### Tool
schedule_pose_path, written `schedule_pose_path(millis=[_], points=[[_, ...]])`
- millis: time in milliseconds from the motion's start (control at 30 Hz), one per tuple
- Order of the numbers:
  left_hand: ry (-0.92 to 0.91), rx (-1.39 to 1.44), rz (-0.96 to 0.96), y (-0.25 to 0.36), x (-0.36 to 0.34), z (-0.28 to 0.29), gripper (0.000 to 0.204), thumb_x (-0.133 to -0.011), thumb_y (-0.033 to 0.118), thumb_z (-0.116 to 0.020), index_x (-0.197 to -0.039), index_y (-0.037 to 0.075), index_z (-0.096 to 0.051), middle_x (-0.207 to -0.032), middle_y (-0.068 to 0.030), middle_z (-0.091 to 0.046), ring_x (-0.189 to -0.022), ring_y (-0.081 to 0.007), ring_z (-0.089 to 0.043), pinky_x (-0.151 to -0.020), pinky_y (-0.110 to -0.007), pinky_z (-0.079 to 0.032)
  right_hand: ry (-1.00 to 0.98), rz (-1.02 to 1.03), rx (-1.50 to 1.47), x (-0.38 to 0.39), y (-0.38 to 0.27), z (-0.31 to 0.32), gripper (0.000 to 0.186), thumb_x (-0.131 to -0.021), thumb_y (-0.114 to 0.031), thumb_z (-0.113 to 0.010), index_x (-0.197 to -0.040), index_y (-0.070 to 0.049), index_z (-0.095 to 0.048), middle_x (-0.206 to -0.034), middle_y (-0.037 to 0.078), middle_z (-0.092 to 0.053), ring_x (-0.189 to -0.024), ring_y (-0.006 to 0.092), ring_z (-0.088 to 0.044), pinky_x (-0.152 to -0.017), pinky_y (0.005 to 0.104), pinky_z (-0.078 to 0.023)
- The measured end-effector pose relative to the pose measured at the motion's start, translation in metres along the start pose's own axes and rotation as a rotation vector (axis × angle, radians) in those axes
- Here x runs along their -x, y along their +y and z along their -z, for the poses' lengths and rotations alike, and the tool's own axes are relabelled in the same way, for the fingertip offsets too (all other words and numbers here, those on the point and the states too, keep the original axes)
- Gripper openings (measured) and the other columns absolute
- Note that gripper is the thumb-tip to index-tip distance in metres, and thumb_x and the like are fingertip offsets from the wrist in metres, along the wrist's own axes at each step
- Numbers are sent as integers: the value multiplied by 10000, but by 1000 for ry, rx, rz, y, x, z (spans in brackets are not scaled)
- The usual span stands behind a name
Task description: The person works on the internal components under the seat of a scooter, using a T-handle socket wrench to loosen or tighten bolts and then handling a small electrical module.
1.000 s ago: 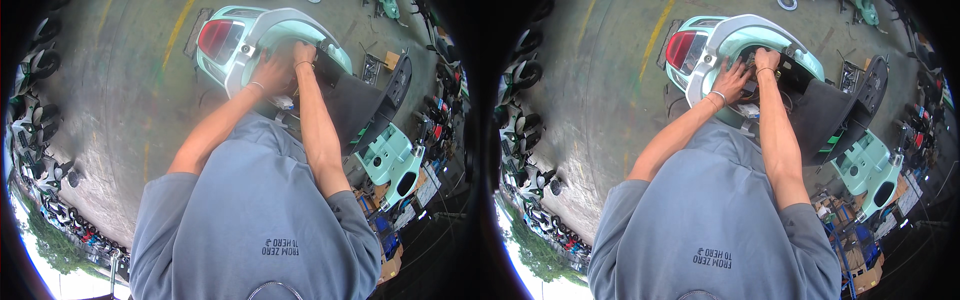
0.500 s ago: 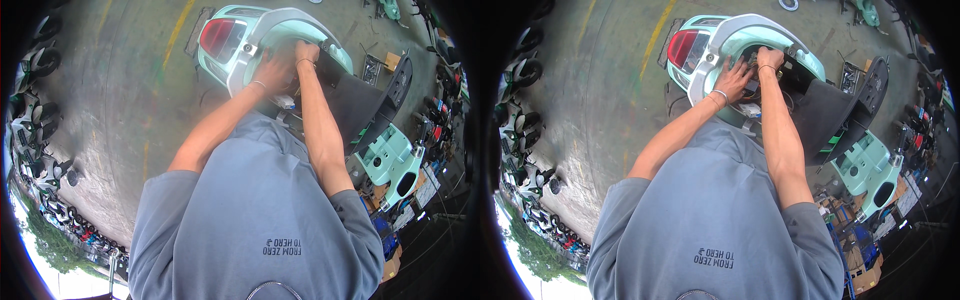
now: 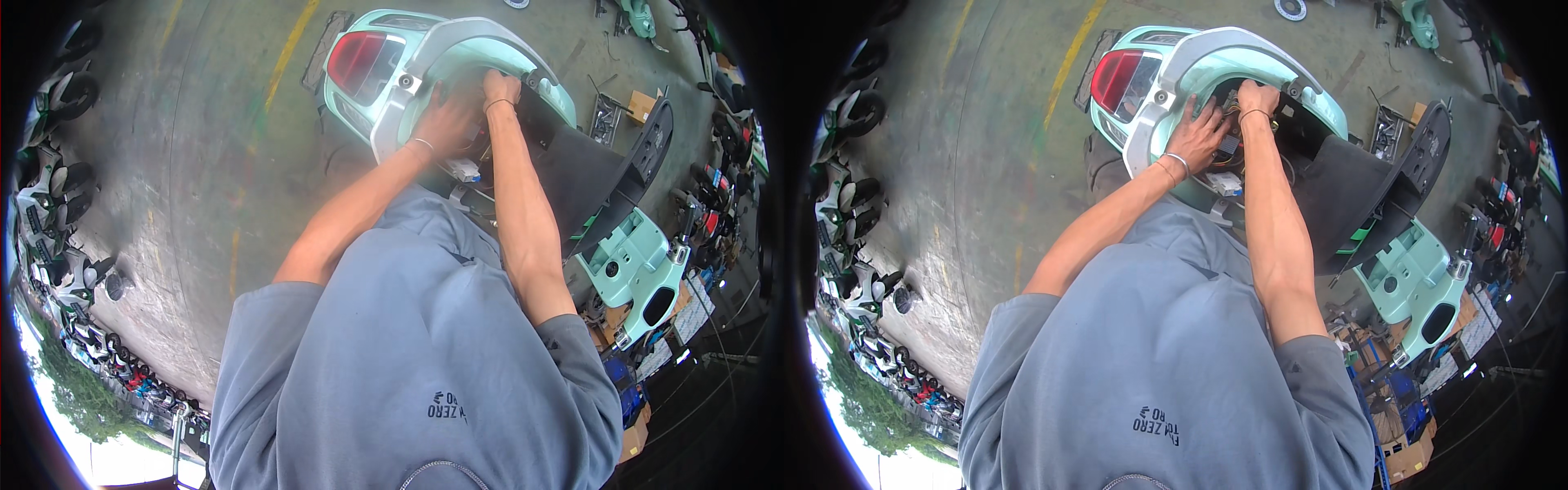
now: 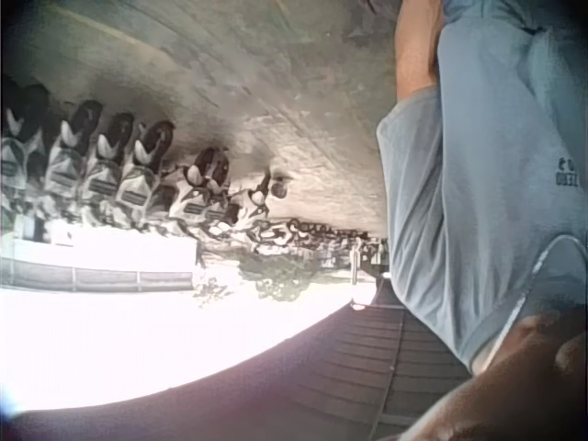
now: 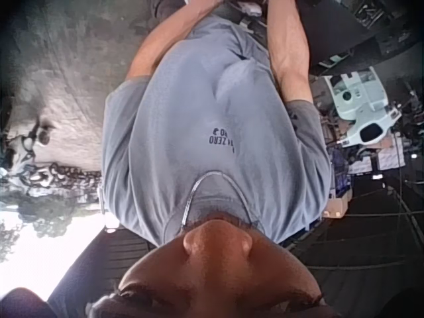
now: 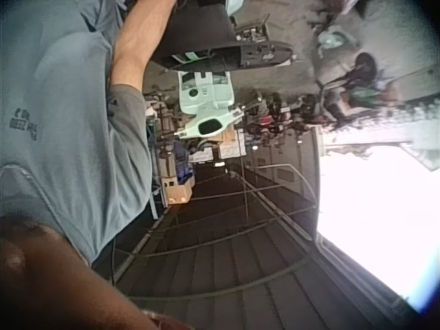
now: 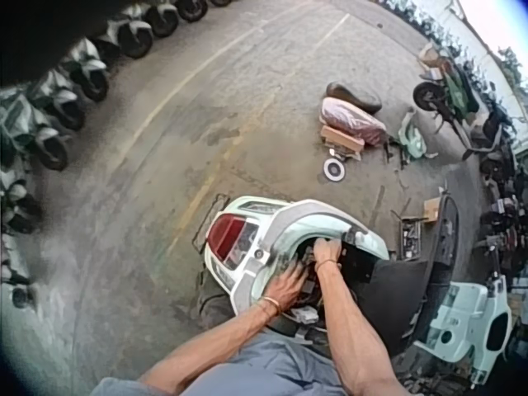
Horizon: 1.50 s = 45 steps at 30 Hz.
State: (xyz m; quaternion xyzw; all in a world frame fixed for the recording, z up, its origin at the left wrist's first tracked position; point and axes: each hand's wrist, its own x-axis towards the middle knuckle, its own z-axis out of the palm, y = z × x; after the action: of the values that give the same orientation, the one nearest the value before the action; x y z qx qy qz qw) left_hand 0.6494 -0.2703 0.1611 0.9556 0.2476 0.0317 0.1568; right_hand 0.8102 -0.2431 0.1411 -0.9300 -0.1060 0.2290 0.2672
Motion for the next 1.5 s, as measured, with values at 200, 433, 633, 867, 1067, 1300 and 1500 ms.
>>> schedule_pose_path(millis=[200,433,633,867,1067,1300,1500], points=[[29,-11,19,1,-1,3,678,-694,278,-725,-1333,129,-557,-1300,-112,-537,-1387,-294,-380,-1177,-597,-156,1,-39,138,-1,4,6,411,-737,-198,-626,-1004,108,-689,-1092,322,-659,-1069,446,-631,-965,467,-473],[7,-40,19,2,-2,-2,728,-643,293,-776,-1323,143,-563,-1321,-101,-527,-1397,-285,-364,-1181,-594,-153,-54,12,59,1,12,6,389,-738,-230,-634,-991,55,-714,-1091,294,-669,-1125,449,-591,-1011,473,-438],[32,-124,-3,-2,0,-22,730,-642,334,-787,-1313,148,-569,-1354,-100,-506,-1403,-281,-345,-1177,-587,-144,-75,-62,51,-8,16,-4,440,-709,-301,-724,-1023,7,-729,-1161,239,-667,-1208,407,-545,-1077,478,-369],[-18,-189,-32,7,-4,-17,798,-663,378,-776,-1375,135,-510,-1338,-103,-505,-1396,-284,-349,-1170,-588,-147,-106,-136,63,-32,33,-10,494,-715,-307,-763,-1088,11,-703,-1168,225,-664,-1212,391,-540,-1080,504,-355],[-4,-182,0,0,2,-19,825,-654,369,-784,-1382,112,-492,-1346,-115,-495,-1397,-297,-347,-1171,-580,-154,-72,-90,61,9,-5,4,466,-725,-305,-742,-1046,31,-706,-1148,231,-670,-1221,392,-526,-1077,511,-351],[-27,-152,-12,0,-1,-20,810,-656,350,-787,-1373,111,-497,-1343,-122,-493,-1396,-305,-349,-1172,-580,-158,-95,-70,117,8,-2,5,384,-715,-279,-715,-906,53,-728,-1101,241,-682,-1233,405,-504,-1078,550,-334],[-36,-142,-4,1,-2,-19,814,-663,380,-793,-1372,112,-498,-1350,-124,-485,-1403,-302,-342,-1173,-579,-147,-100,-56,35,3,5,0,376,-710,-261,-704,-897,64,-724,-1096,257,-677,-1254,426,-480,-1103,565,-306]])
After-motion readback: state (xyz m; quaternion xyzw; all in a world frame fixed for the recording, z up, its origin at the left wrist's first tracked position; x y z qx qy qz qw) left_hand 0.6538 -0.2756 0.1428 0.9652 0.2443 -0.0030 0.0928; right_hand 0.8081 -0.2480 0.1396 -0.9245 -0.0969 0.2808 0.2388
